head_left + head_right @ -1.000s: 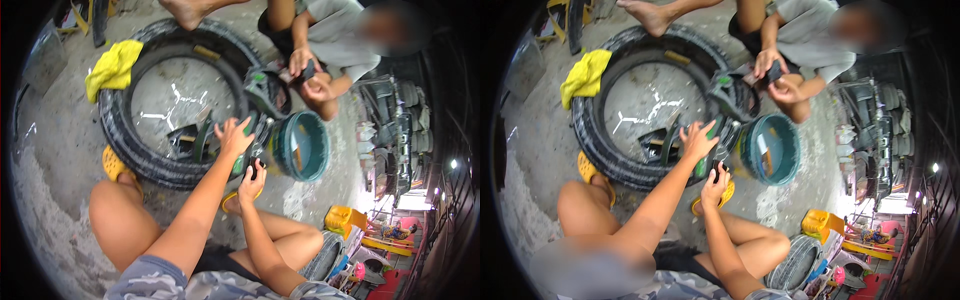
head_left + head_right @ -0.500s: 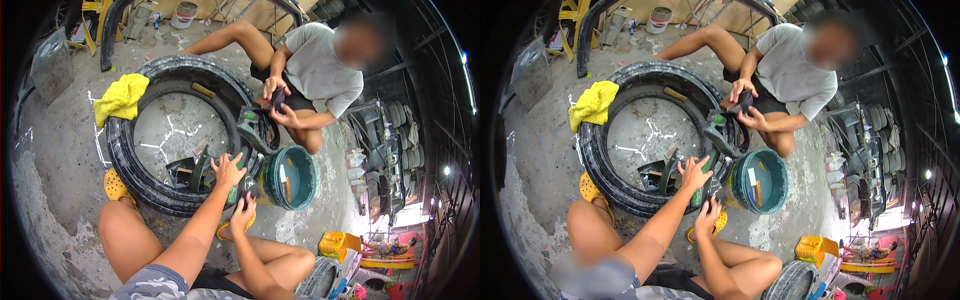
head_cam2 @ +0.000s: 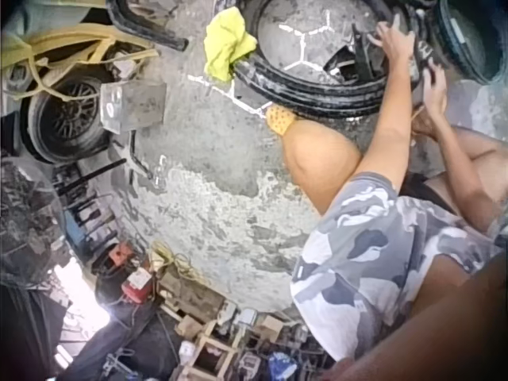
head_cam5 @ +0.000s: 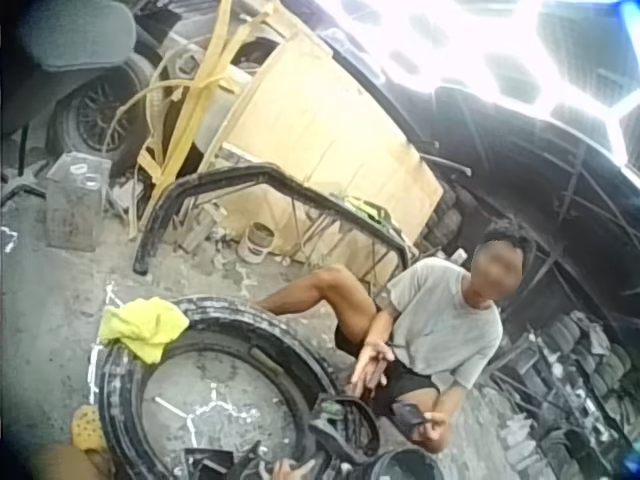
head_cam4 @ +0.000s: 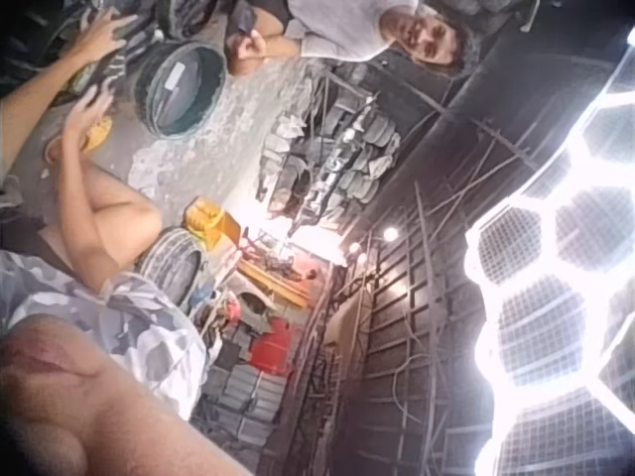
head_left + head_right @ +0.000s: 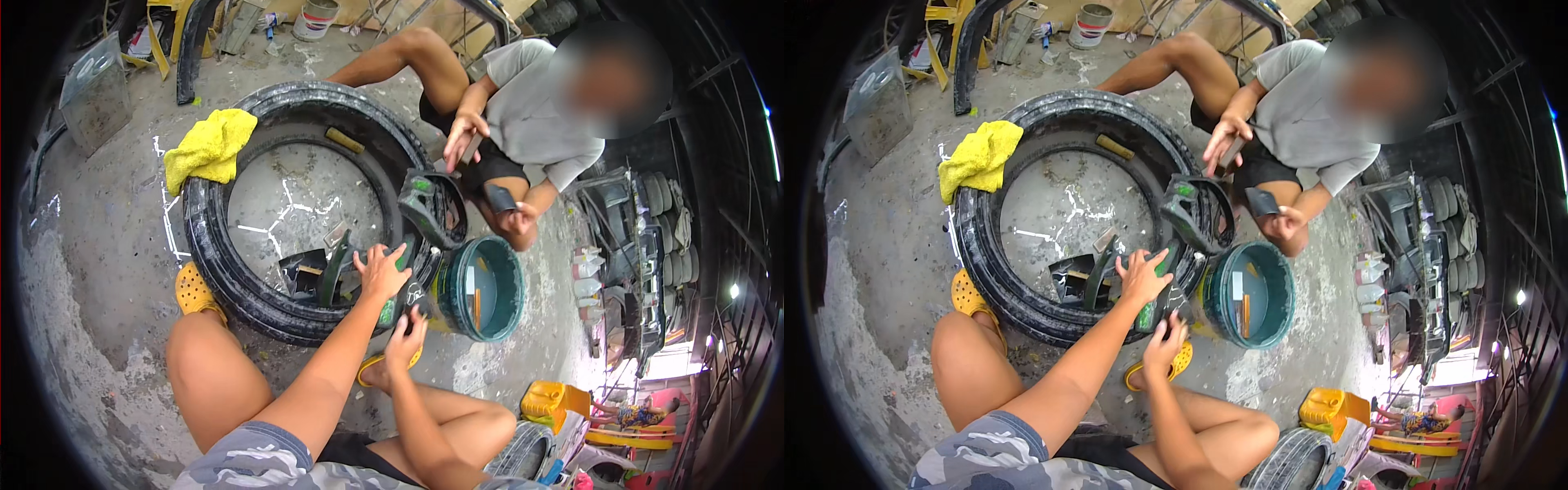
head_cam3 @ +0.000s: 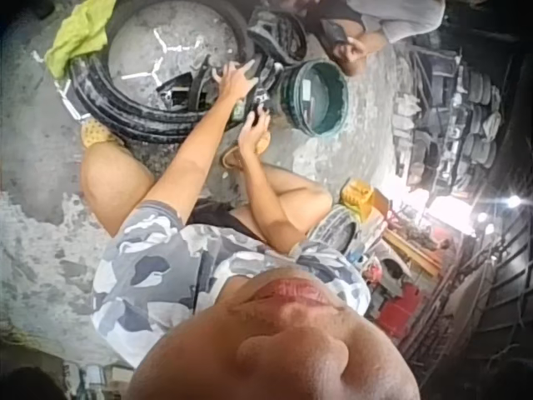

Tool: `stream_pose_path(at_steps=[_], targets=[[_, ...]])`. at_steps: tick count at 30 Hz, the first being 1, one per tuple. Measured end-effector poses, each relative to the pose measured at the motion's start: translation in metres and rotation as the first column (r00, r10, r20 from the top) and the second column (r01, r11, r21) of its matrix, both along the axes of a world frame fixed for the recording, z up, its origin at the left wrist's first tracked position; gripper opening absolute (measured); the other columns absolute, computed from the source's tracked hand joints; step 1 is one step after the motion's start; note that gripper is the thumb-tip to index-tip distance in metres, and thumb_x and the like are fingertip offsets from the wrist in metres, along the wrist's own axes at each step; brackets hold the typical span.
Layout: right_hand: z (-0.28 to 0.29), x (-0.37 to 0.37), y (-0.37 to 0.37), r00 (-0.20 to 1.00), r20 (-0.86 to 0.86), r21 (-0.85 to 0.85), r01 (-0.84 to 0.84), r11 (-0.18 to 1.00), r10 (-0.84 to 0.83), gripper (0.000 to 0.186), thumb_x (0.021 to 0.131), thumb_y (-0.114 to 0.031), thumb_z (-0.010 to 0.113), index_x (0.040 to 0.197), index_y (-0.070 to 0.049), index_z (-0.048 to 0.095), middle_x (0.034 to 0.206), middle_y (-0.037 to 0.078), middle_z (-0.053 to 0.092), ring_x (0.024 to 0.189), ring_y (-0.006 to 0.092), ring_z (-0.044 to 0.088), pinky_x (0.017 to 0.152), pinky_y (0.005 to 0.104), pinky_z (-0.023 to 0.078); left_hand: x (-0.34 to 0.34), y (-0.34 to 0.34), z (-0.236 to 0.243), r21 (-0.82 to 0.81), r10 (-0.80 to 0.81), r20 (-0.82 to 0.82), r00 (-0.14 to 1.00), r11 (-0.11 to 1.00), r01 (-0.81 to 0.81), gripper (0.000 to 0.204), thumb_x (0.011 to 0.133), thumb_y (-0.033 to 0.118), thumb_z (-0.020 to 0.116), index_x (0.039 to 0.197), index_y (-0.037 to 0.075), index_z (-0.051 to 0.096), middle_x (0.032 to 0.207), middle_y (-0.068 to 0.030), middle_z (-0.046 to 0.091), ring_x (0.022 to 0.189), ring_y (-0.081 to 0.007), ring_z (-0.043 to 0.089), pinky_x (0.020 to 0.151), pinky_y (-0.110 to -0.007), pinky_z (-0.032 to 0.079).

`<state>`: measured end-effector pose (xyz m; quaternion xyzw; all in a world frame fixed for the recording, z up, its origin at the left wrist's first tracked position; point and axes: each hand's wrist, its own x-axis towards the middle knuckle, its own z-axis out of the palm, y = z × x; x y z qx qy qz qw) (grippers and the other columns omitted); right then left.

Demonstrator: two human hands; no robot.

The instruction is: The recorder is wet-sanding a motorcycle body part using sandpaper and water from a bucket.

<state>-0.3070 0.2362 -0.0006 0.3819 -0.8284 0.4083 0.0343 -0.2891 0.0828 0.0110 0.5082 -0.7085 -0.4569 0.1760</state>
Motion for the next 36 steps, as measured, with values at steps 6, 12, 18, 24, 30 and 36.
stream_pose_path(at_steps=[6,12,18,24,30,36], targets=[[-0.003,0.012,0.01,0.999,-0.036,0.01,0.032,0.999,-0.032,0.034,0.09,-0.007,0.057,0.123,0.003,0.057,0.106,0.021,0.057,0.103,0.0367,0.054,0.092,0.0434,0.041,-0.004,-0.001,-0.011,0.017,-0.014,-0.004,1.0,1.0,0.014,0.062,0.078,0.046,0.07,0.137,0.034,0.052,0.133,-0.0095,0.045,0.133,-0.024,0.035,0.112,-0.061,0.007],[0.014,-0.005,-0.013,0.999,-0.052,0.039,0.002,0.999,0.0,0.033,0.09,-0.008,0.057,0.12,0.004,0.058,0.109,0.022,0.059,0.103,0.0371,0.055,0.093,0.0421,0.041,0.003,0.004,-0.005,-0.021,0.0,-0.011,1.0,1.0,0.0,0.061,0.079,0.043,0.07,0.136,0.033,0.053,0.132,-0.0101,0.047,0.13,-0.0248,0.037,0.111,-0.061,0.01],[-0.017,0.019,0.023,1.0,0.001,-0.054,0.021,0.998,-0.021,0.031,0.089,-0.008,0.059,0.118,0.004,0.06,0.107,0.022,0.061,0.102,0.0357,0.056,0.094,0.0428,0.042,-0.001,0.008,-0.014,0.047,-0.054,0.007,0.999,0.997,0.054,0.065,0.077,0.045,0.071,0.138,0.035,0.051,0.133,-0.0111,0.047,0.133,-0.0261,0.036,0.112,-0.062,0.008],[0.013,-0.037,-0.037,0.972,-0.217,0.069,-0.076,0.995,0.09,0.032,0.092,-0.011,0.055,0.121,0.003,0.059,0.105,0.022,0.059,0.1,0.0398,0.052,0.091,0.0444,0.041,-0.01,-0.005,-0.012,-0.115,0.065,-0.058,0.996,0.991,-0.071,0.06,0.078,0.045,0.069,0.135,0.033,0.054,0.132,-0.0117,0.049,0.13,-0.0268,0.04,0.11,-0.062,0.012],[-0.02,0.016,0.025,0.999,-0.014,-0.068,0.042,0.997,-0.043,0.031,0.089,-0.003,0.057,0.119,0.006,0.059,0.107,0.02,0.061,0.1,0.0368,0.056,0.091,0.0416,0.043,-0.013,-0.006,-0.018,-0.045,0.049,-0.048,0.998,0.998,-0.051,0.059,0.076,0.044,0.07,0.132,0.031,0.057,0.131,-0.0107,0.049,0.13,-0.0256,0.039,0.111,-0.062,0.01],[0.01,-0.009,-0.018,0.982,-0.188,0.065,-0.02,0.998,0.032,0.034,0.089,-0.005,0.058,0.123,0.003,0.058,0.103,0.019,0.058,0.098,0.0359,0.053,0.088,0.041,0.042,-0.002,-0.001,-0.022,-0.085,0.097,-0.078,0.992,0.991,-0.103,0.059,0.073,0.044,0.072,0.129,0.03,0.06,0.13,-0.0105,0.05,0.13,-0.0249,0.04,0.113,-0.06,0.008]])
